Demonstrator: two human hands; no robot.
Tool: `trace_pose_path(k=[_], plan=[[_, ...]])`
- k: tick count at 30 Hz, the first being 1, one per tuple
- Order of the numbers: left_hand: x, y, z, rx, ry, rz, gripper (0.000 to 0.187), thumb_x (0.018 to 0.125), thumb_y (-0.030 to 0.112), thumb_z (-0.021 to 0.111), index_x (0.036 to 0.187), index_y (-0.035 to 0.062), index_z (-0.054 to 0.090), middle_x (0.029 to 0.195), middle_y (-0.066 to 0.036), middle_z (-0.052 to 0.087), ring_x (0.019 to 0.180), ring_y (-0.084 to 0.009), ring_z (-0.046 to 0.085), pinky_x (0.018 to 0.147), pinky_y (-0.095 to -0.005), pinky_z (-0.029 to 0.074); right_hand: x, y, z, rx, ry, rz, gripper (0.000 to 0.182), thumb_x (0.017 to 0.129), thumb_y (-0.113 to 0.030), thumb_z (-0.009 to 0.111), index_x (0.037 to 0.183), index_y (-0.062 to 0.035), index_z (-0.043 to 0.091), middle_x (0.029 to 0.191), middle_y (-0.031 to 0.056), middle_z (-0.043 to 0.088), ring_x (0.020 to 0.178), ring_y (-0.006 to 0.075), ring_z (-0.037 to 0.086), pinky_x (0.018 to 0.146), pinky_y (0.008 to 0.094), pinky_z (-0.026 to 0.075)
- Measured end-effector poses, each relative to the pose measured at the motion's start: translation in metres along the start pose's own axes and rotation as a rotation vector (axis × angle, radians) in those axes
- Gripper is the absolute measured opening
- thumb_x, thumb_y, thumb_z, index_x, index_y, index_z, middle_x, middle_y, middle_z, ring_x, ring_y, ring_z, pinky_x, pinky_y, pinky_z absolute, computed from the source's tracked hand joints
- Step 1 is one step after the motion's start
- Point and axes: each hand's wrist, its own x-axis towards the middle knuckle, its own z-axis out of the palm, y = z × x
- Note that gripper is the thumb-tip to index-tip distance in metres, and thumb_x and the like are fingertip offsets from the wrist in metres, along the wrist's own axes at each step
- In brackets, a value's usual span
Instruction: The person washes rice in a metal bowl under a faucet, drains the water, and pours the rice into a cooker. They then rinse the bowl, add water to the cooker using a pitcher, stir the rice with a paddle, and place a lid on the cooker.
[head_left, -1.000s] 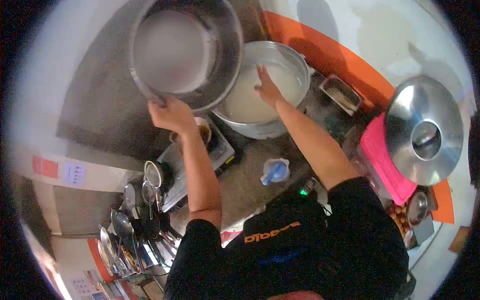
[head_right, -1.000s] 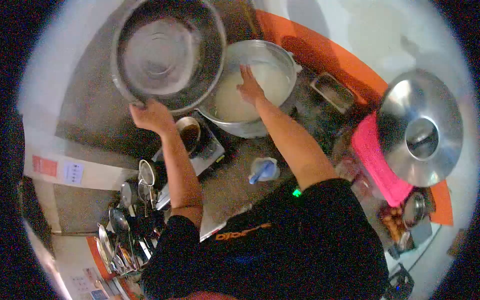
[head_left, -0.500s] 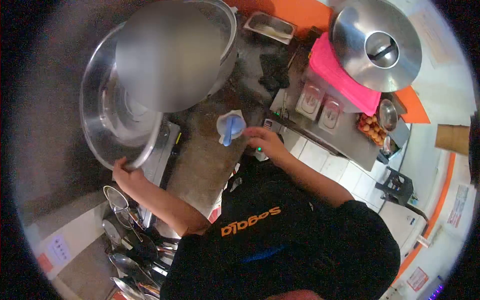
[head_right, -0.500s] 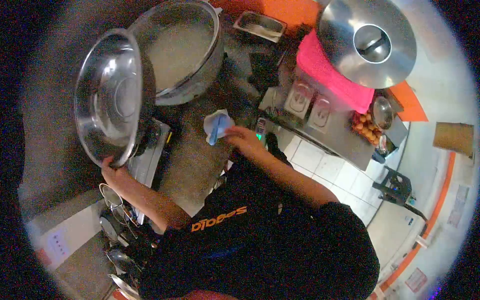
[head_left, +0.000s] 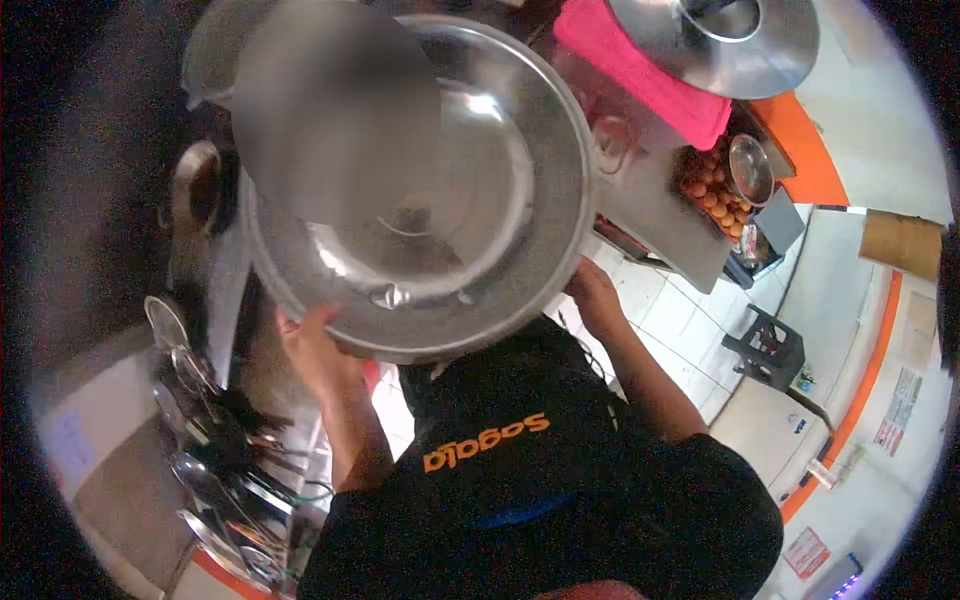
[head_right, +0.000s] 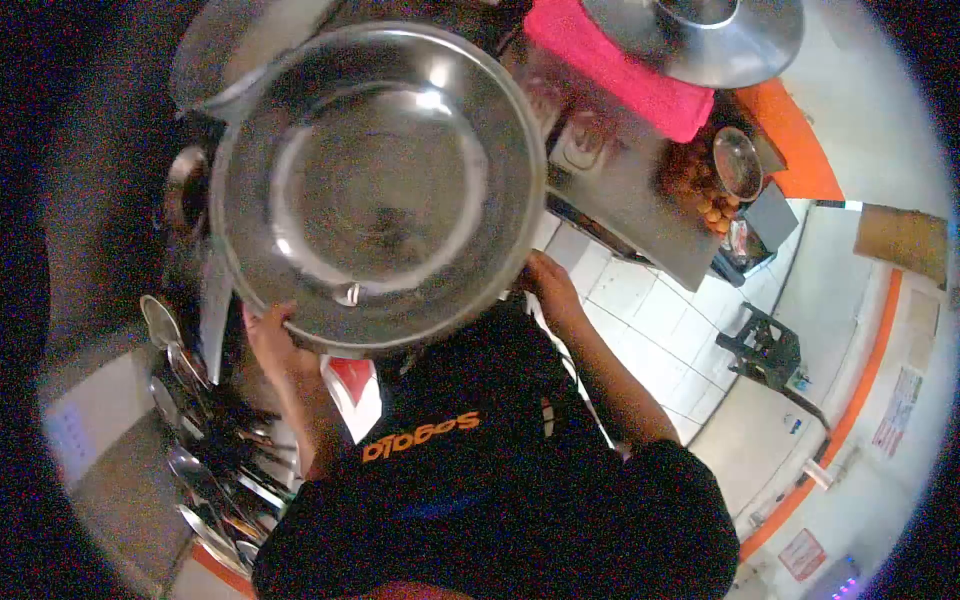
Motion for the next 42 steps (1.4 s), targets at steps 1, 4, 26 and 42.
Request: trace_pose_path(k=[1, 4, 26, 42], plan=[[-0.014, -0.024, 0.007, 0.013, 0.023, -0.016, 0.055, 0.063, -0.004, 0.054, 0.117, -0.0023, 0.044, 0.095, -0.013, 0.057, 0.080, -0.0239, 0.057, 0.071, -0.0317, 0.049, -0.003, 0.025, -0.028, -0.108, 0.117, -0.026, 0.041, 0.092, -0.030, 0.046, 0.115, 0.0029, 0.052, 0.106, 0.0125, 0.061, 0.092, 0.0213, 0.060, 0.084, 0.0341, 0.047], [-0.043, -0.105, -0.013, 0.174, 0.044, -0.234, 0.048, 0.064, -0.008, 0.053, 0.112, -0.0032, 0.048, 0.093, -0.012, 0.057, 0.074, -0.0203, 0.055, 0.065, -0.0287, 0.047, -0.035, 0.101, -0.125, -0.262, 0.285, 0.124, 0.038, 0.091, -0.026, 0.051, 0.115, 0.0032, 0.051, 0.103, 0.0123, 0.061, 0.090, 0.0212, 0.060, 0.079, 0.0331, 0.049], [0.095, -0.673, 0.083, 0.333, -0.019, -0.114, 0.017, 0.073, 0.003, 0.055, 0.088, 0.0008, 0.062, 0.080, -0.022, 0.063, 0.079, -0.0324, 0.065, 0.068, -0.0353, 0.048, 0.223, 0.326, -0.281, -0.726, 0.521, -0.082, 0.029, 0.088, -0.019, 0.055, 0.110, 0.0002, 0.056, 0.106, 0.0109, 0.058, 0.088, 0.0203, 0.056, 0.075, 0.0310, 0.046], [0.186, -0.725, 0.132, 0.440, -0.427, -0.184, 0.015, 0.082, 0.011, 0.062, 0.092, 0.0049, 0.053, 0.083, -0.008, 0.058, 0.073, -0.0172, 0.056, 0.068, -0.0321, 0.046, 0.497, 0.263, -0.388, -0.717, 0.411, -0.191, 0.037, 0.089, -0.025, 0.055, 0.117, -0.0019, 0.050, 0.114, 0.0125, 0.053, 0.097, 0.0233, 0.054, 0.084, 0.0362, 0.042]])
